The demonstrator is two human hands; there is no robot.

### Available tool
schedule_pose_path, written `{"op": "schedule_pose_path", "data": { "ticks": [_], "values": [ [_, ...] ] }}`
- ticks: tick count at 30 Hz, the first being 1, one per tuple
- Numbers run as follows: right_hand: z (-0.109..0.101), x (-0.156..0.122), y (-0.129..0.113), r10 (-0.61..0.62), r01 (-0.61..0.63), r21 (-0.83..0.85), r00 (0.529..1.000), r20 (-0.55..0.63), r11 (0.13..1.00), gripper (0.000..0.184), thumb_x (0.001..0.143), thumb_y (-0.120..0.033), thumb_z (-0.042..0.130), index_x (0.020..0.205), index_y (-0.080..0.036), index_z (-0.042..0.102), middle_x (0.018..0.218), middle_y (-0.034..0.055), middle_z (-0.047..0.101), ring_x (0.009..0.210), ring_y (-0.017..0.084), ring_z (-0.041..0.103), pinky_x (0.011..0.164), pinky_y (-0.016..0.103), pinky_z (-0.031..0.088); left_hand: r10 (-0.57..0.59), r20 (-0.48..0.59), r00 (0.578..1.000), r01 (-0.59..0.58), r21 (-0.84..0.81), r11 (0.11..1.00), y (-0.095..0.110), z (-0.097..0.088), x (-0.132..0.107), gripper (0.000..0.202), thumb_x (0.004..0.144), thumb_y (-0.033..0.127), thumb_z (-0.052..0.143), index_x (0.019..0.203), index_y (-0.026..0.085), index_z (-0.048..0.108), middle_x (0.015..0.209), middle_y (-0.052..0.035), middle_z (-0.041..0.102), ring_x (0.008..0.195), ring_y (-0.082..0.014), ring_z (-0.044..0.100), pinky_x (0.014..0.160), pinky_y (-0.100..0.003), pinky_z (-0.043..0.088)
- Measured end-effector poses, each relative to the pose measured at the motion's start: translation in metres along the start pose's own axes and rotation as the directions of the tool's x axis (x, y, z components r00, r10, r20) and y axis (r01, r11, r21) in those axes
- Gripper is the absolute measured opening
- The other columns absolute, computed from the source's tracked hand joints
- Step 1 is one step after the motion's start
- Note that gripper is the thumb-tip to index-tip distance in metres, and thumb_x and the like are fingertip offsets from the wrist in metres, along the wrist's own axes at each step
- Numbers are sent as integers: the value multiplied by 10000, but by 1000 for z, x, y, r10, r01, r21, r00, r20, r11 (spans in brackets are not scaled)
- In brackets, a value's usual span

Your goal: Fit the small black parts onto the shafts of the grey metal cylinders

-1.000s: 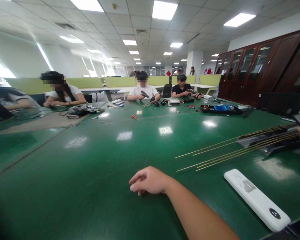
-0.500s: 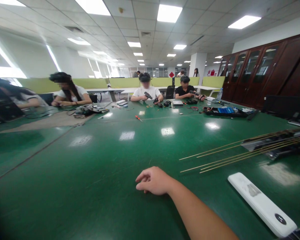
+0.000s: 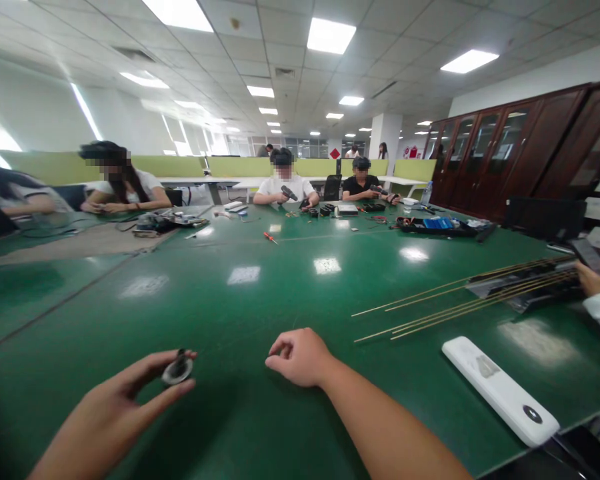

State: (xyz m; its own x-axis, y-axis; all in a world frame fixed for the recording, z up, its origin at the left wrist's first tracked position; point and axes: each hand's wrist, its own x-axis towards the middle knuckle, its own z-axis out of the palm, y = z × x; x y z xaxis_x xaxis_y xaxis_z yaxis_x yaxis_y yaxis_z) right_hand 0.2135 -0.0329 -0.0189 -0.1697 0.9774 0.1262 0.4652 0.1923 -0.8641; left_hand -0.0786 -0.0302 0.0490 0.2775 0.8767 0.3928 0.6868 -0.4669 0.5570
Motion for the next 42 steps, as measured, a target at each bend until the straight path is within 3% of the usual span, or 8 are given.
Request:
{"op": "schedule_pose_path", "data": {
  "ticks": [5, 9, 13, 20, 24, 28, 32, 42],
  "values": [
    [2, 9, -1, -58, 54, -98, 998, -40, 994, 255, 771, -323, 725, 984, -187, 694, 658, -33, 649, 567, 108, 563, 568, 217, 397, 208, 228, 951, -167, -185, 968, 27, 61, 51, 306, 825, 358, 681, 1101, 225, 692, 1015, -46, 729, 914, -232, 681, 844, -357, 557],
    [0, 18, 1, -36, 24, -98, 992, -117, 995, 351, 765, -270, 710, 1088, -195, 597, 667, -52, 641, 582, 115, 578, 573, 215, 392, 301, 290, 908, -257, -179, 950, 20, 85, 55, 264, 873, 275, 631, 1129, 235, 681, 1074, -55, 695, 1004, -225, 642, 918, -360, 510],
    [-1, 20, 4, -63, 54, -99, 994, -93, 994, 449, 744, -264, 735, 1154, -225, 557, 674, -67, 638, 586, 117, 577, 587, 219, 389, 325, 292, 900, -283, -176, 943, 3, 87, 48, 296, 901, 263, 600, 1192, 270, 652, 1132, -48, 674, 1044, -216, 629, 930, -343, 499],
    [-9, 7, -2, -119, 119, -148, 993, 11, 982, 513, 718, -270, 770, 1192, -241, 577, 765, -46, 657, 593, 113, 563, 597, 226, 395, 176, 229, 957, -143, -154, 978, -3, 92, 46, 409, 777, 199, 700, 1174, 238, 608, 1075, -33, 708, 1003, -229, 665, 925, -357, 504],
    [-15, 1, -6, -150, 154, -185, 988, 36, 971, 493, 722, -276, 766, 1186, -234, 604, 761, -34, 650, 594, 124, 560, 608, 235, 415, 213, 271, 939, -173, -163, 971, 7, 94, 42, 227, 789, 222, 697, 1012, 239, 659, 983, -17, 714, 925, -219, 666, 846, -337, 507],
    [-17, -1, -9, -180, 183, -206, 983, 35, 961, 422, 735, -262, 746, 1141, -223, 636, 883, 5, 681, 666, 140, 585, 641, 243, 437, 269, 301, 915, -215, -200, 956, 10, 94, 38, 223, 815, 263, 691, 1035, 242, 668, 1012, -32, 711, 948, -224, 659, 864, -347, 497],
    [-16, -1, -11, -234, 236, -270, 971, 39, 934, 296, 740, -259, 738, 1026, -214, 681, 867, 13, 672, 702, 153, 580, 664, 252, 429, 248, 313, 917, -190, -204, 960, 9, 95, 38, 238, 822, 269, 691, 1058, 256, 671, 1030, -28, 713, 965, -227, 655, 880, -357, 489],
    [-18, -4, -11, -268, 271, -276, 962, 48, 922, 251, 786, -248, 692, 1033, -210, 682, 857, 7, 644, 692, 142, 572, 659, 247, 428, 283, 308, 908, -206, -259, 944, 14, 91, 38, 218, 849, 301, 680, 1064, 265, 669, 1015, -10, 717, 938, -204, 662, 852, -322, 493]
  ]
}}
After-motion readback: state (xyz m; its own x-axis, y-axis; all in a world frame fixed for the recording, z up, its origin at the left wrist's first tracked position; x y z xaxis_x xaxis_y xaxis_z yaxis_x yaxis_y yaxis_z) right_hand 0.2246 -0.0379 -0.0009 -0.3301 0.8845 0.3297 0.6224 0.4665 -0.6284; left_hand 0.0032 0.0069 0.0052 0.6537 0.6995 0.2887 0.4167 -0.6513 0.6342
